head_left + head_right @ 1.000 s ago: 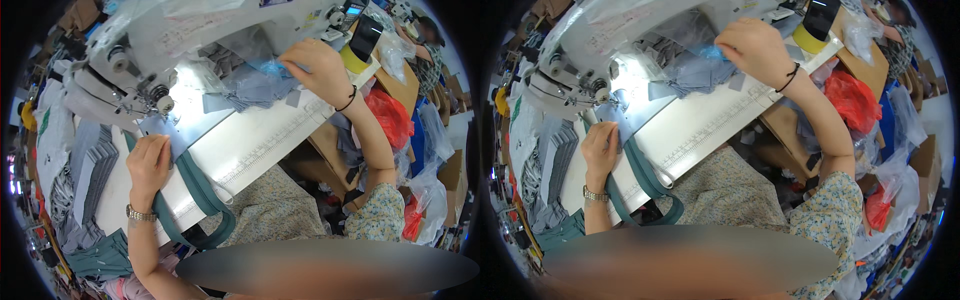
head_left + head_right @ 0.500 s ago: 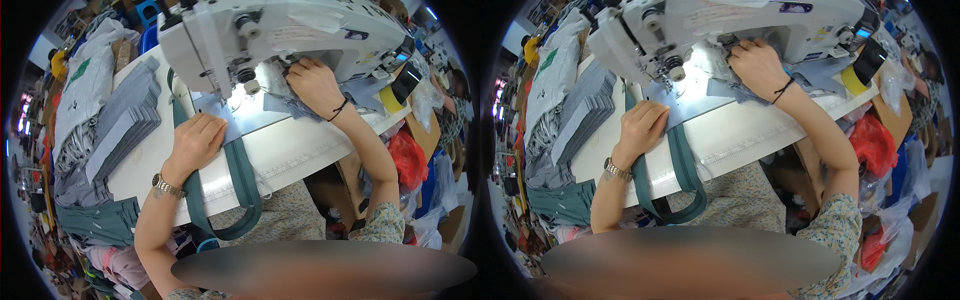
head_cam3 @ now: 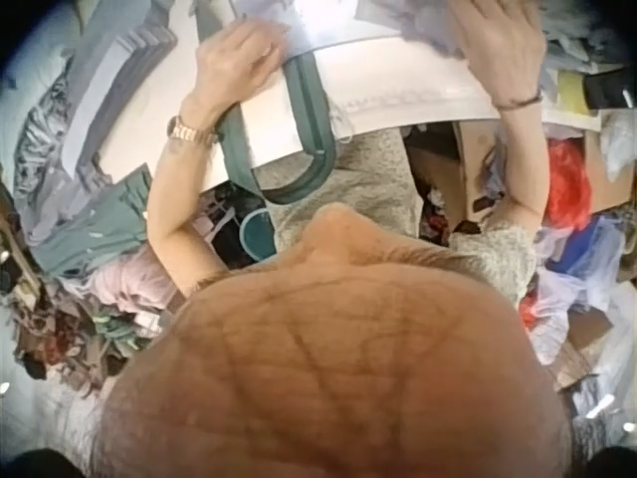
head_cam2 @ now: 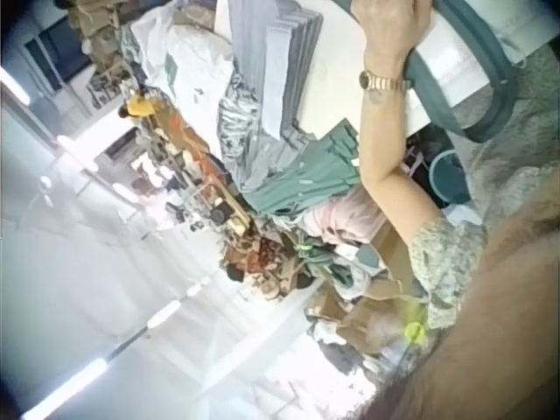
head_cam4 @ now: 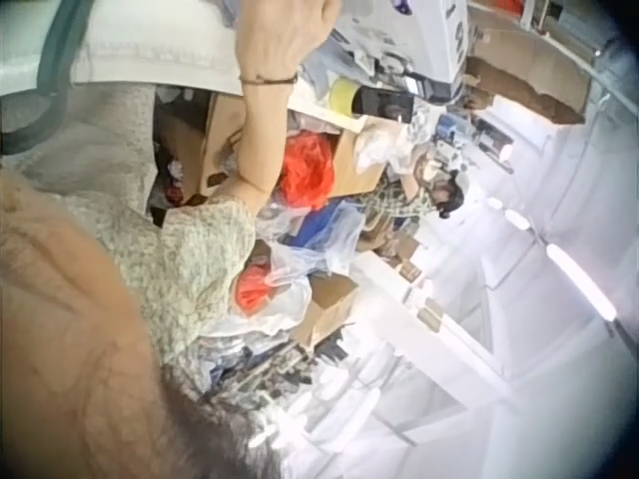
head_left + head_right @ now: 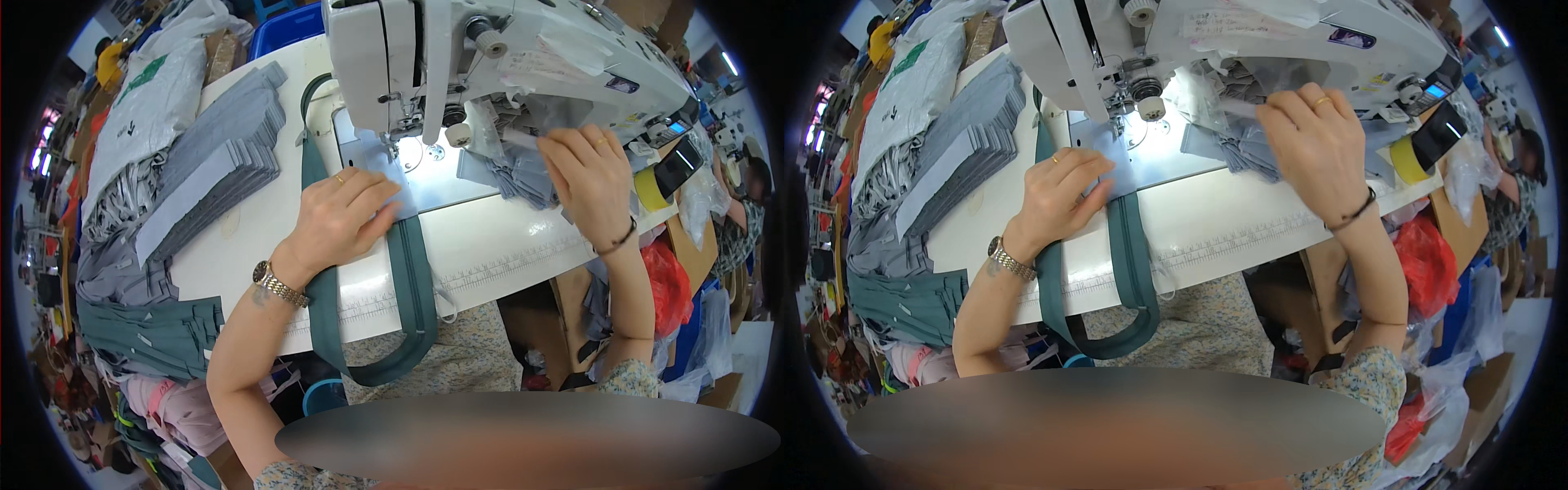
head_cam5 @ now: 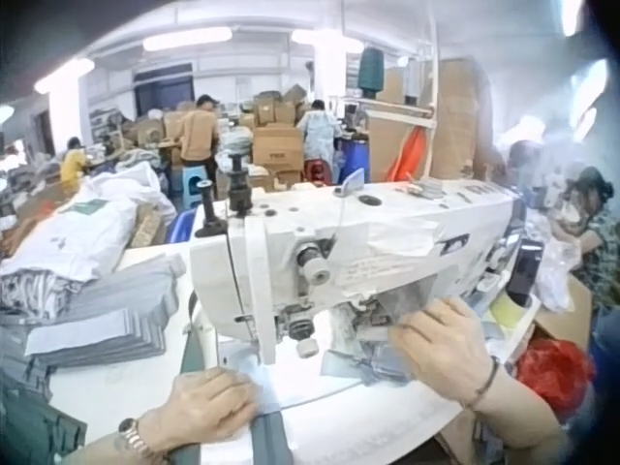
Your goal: Sewing long material straps using an industrial sewing machine in a workshop environment.
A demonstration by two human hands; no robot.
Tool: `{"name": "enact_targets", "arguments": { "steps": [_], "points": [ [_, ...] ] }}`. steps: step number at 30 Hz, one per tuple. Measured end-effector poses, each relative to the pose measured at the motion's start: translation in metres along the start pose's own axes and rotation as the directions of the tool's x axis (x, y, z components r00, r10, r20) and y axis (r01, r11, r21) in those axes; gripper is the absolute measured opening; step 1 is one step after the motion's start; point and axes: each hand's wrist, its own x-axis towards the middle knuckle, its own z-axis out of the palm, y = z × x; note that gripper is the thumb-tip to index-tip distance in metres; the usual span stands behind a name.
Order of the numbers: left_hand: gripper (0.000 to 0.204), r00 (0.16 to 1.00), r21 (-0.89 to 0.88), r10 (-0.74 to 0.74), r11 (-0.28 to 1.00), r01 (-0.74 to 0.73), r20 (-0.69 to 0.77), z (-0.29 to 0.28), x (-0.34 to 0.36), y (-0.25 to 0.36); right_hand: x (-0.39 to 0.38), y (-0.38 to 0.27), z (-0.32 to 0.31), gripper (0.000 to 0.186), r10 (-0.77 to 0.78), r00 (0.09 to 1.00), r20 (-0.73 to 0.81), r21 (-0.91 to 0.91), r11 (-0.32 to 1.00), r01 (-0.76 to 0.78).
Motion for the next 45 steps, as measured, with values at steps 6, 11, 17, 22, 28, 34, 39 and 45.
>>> {"name": "enact_targets", "arguments": {
  "steps": [6,11,17,22,28,34,39,45],
  "points": [
    [0.026,0.993,-0.245,-0.117,0.963,0.108,-0.020,0.000,0.005,0.020,0.014,-0.062,0.036,0.018,-0.037,0.999,0.020,0.737,0.675,0.010],
    [0.025,0.986,0.061,-0.155,0.987,0.151,0.064,-0.006,-0.004,-0.006,0.036,-0.045,0.060,0.027,-0.212,0.955,0.207,0.726,0.688,-0.005],
    [0.026,0.982,0.270,-0.032,0.963,-0.019,0.184,-0.002,0.005,-0.007,0.011,-0.072,0.088,0.031,-0.391,0.920,-0.004,0.588,0.743,0.318],
    [0.024,0.969,0.176,-0.105,0.982,0.066,0.222,0.002,0.006,-0.006,0.008,-0.084,0.090,0.025,-0.341,0.932,-0.123,0.536,0.767,0.351],
    [0.022,0.976,0.176,-0.114,0.981,0.081,0.187,0.004,-0.002,-0.009,0.008,-0.083,0.090,0.021,-0.330,0.932,-0.151,0.514,0.779,0.359],
    [0.027,0.974,0.158,-0.098,0.985,0.066,0.205,0.003,-0.002,-0.008,0.007,-0.082,0.089,0.026,-0.322,0.943,-0.087,0.573,0.758,0.312],
    [0.030,0.982,0.169,-0.038,0.986,0.006,0.186,0.002,-0.002,-0.011,0.009,-0.081,0.089,0.027,-0.335,0.940,-0.059,0.603,0.739,0.301],
    [0.031,0.967,0.161,-0.099,0.985,0.062,0.236,-0.002,0.001,0.000,0.010,-0.079,0.086,0.028,-0.335,0.942,-0.018,0.627,0.730,0.272]
  ]
}}
